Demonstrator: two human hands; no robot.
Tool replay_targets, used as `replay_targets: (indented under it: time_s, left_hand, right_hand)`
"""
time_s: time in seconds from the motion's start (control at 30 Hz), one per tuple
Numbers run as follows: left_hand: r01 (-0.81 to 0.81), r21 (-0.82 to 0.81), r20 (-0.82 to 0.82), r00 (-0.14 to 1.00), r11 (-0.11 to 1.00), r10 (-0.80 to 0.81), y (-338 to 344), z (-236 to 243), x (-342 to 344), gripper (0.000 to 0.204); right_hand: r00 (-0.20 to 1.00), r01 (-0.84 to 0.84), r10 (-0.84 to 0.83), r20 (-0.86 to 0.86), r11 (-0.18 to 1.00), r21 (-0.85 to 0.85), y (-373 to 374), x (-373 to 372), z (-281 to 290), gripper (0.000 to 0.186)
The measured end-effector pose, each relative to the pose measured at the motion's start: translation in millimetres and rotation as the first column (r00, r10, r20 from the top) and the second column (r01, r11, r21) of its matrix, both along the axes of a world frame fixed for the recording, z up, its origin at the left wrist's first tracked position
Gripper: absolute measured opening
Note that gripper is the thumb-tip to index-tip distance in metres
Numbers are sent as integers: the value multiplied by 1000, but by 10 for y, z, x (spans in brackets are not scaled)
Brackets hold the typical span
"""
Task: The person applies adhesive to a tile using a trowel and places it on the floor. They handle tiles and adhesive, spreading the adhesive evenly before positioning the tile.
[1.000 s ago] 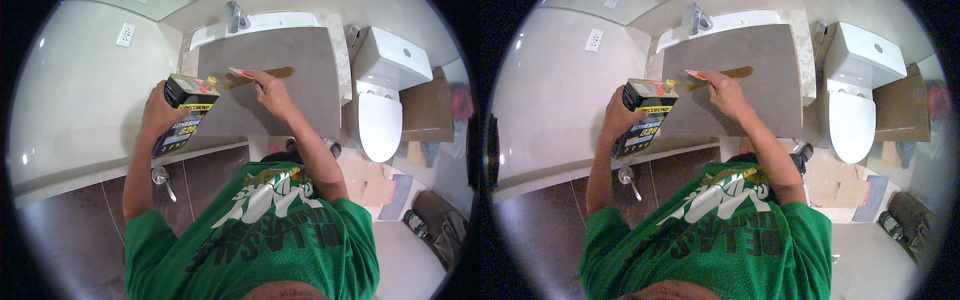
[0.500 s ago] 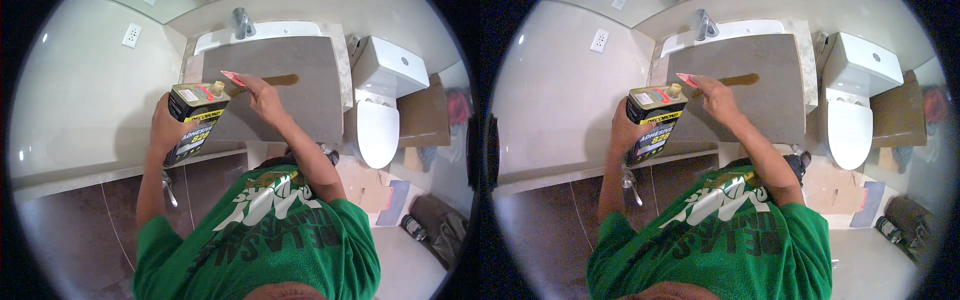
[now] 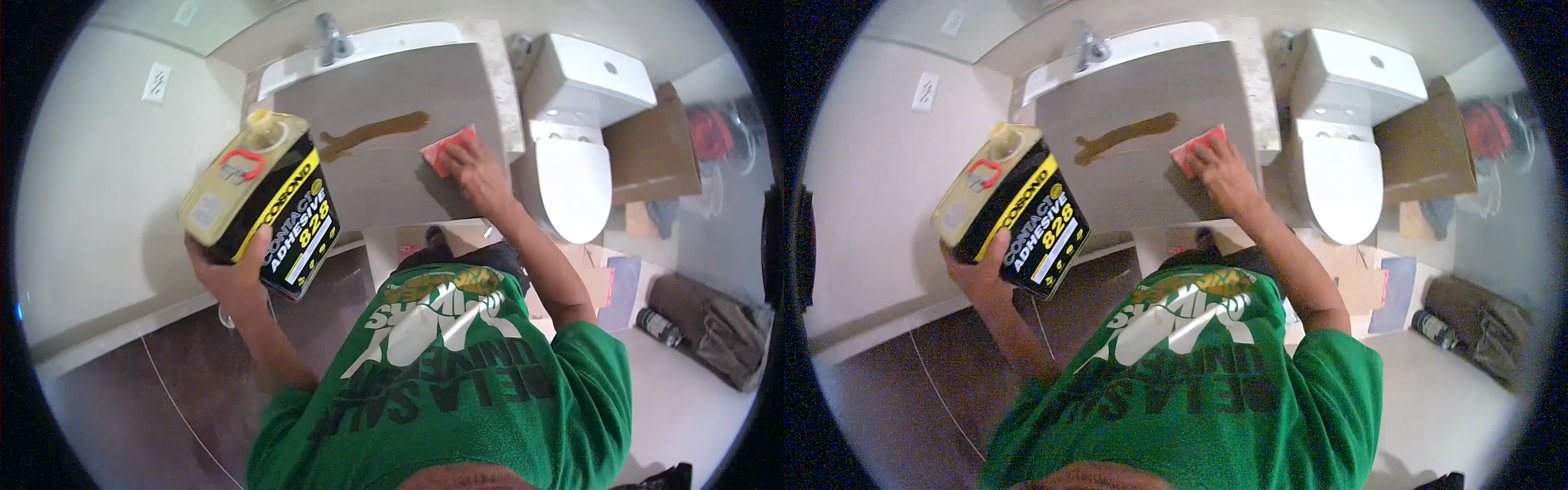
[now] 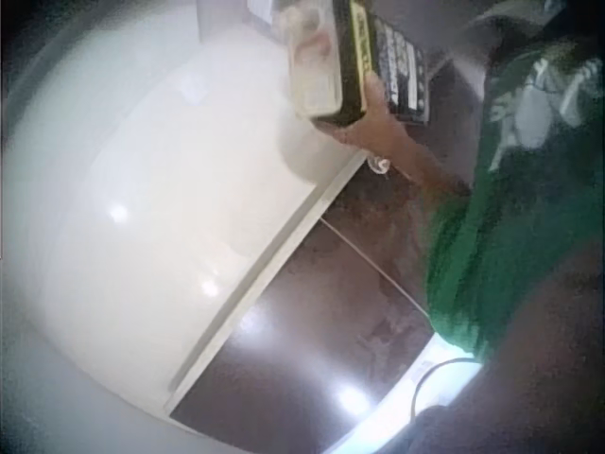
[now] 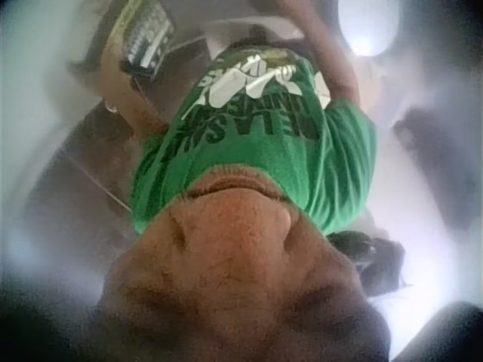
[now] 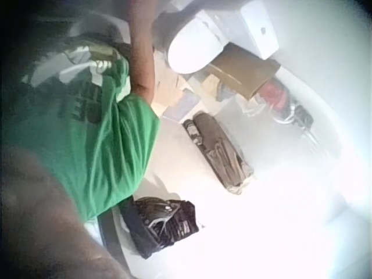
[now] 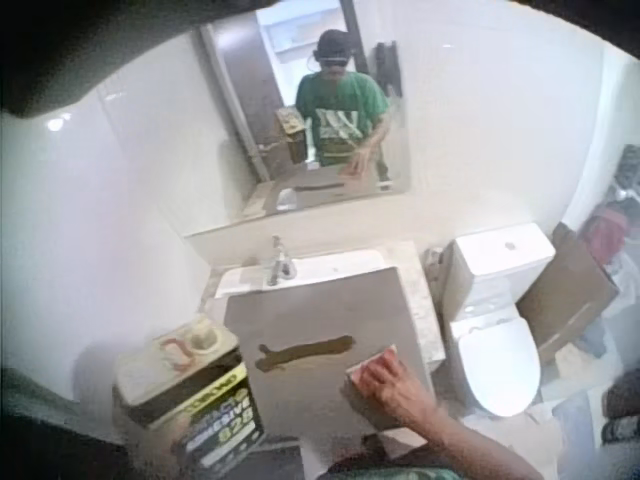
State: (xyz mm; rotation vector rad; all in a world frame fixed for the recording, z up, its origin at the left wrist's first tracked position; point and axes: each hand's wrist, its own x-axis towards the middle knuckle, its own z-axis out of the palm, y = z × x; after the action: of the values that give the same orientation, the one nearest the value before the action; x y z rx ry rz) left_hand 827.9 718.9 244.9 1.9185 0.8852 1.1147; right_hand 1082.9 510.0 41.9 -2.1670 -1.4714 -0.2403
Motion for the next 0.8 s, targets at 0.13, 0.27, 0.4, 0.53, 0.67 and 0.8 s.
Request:
replay_targets:
  time_s: [0.13, 0.27, 0.4, 0.53, 0.67, 0.8]
  left_hand:
    - [212, -146, 184, 966, 966, -184, -400, 77, 319, 62]
    - [482, -201, 334, 852, 853, -403, -894, 153, 500, 53]
    - [433, -222, 207, 896, 874, -392, -1744, -271, 1277, 61]
    - [748, -363, 212, 646, 555, -733, -2819, -800, 2500, 68]
    - [795, -437, 272, 563, 421, -781, -3739, -2083, 3688, 86]
    - [734, -230, -211, 603, 639, -769, -4410, -3335, 4413, 88]
  right_hand:
    - [988, -17, 7, -155, 998, -65, -646, -111, 221, 42]
    - [844, 380, -193, -501, 873, 305, -1398, -397, 396, 31]
    - [132, 904, 225, -965, 372, 210, -2731, -190, -67, 32]
    - [67, 992, 450, -891, 65, 108, -4096, -270, -691, 40]
    - [-41, 998, 303, -952, 52, -26, -4998, -559, -864, 39]
    - [-99, 987, 252, -963, -101, -128, -5174, -1027, -726, 41]
